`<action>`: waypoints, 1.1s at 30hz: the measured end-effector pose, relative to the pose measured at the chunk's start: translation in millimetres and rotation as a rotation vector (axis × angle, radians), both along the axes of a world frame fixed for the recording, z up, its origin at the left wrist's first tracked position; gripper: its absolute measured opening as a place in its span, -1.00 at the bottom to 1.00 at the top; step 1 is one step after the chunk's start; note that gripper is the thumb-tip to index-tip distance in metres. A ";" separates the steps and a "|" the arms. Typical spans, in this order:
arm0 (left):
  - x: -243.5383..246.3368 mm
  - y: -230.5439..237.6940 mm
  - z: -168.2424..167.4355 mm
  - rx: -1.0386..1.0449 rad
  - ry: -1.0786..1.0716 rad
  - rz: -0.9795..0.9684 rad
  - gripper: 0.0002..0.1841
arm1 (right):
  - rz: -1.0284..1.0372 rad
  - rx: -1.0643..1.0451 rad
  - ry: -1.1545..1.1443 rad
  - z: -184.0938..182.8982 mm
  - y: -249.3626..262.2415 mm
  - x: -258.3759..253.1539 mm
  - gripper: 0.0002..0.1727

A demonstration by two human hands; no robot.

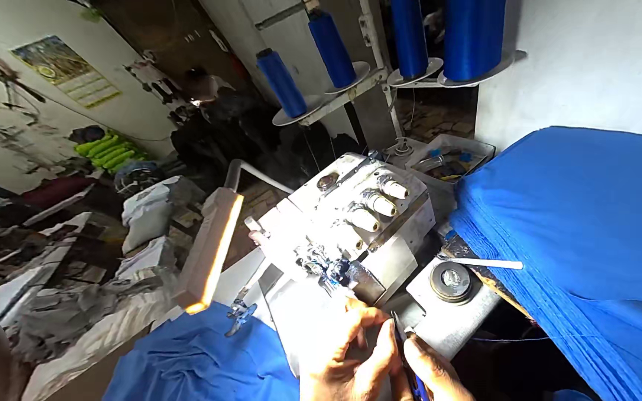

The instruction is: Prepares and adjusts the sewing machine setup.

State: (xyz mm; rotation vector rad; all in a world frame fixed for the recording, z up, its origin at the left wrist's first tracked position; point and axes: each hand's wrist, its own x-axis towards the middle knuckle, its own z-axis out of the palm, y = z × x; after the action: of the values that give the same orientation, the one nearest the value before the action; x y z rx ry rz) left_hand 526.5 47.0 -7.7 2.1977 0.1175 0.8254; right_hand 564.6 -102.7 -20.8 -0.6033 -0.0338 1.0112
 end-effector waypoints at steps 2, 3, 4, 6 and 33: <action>-0.2 0.4 0.6 -0.002 0.001 -0.002 -0.92 | -0.053 -0.012 -0.030 1.1 3.4 0.0 -0.64; -0.5 0.5 1.0 -0.003 0.002 -0.004 -0.92 | -0.069 -0.019 -0.053 1.0 4.0 0.3 -0.65; -0.9 0.9 1.0 0.000 -0.001 -0.006 -0.92 | -0.078 -0.032 -0.076 0.5 4.0 0.7 -0.65; -1.3 1.9 0.1 -0.008 -0.018 -0.009 -0.94 | -0.084 -0.055 -0.103 -1.6 3.3 2.5 -0.64; 4.0 -14.0 -5.2 -0.116 -0.221 0.193 -0.92 | -0.006 0.055 -0.245 -5.5 21.9 21.5 -0.75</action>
State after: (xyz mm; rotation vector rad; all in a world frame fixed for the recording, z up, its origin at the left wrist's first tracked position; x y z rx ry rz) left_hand 530.5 33.0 -12.9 1.9938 0.2644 1.1350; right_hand 586.1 -80.8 -26.3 -0.6741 -0.2751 0.9232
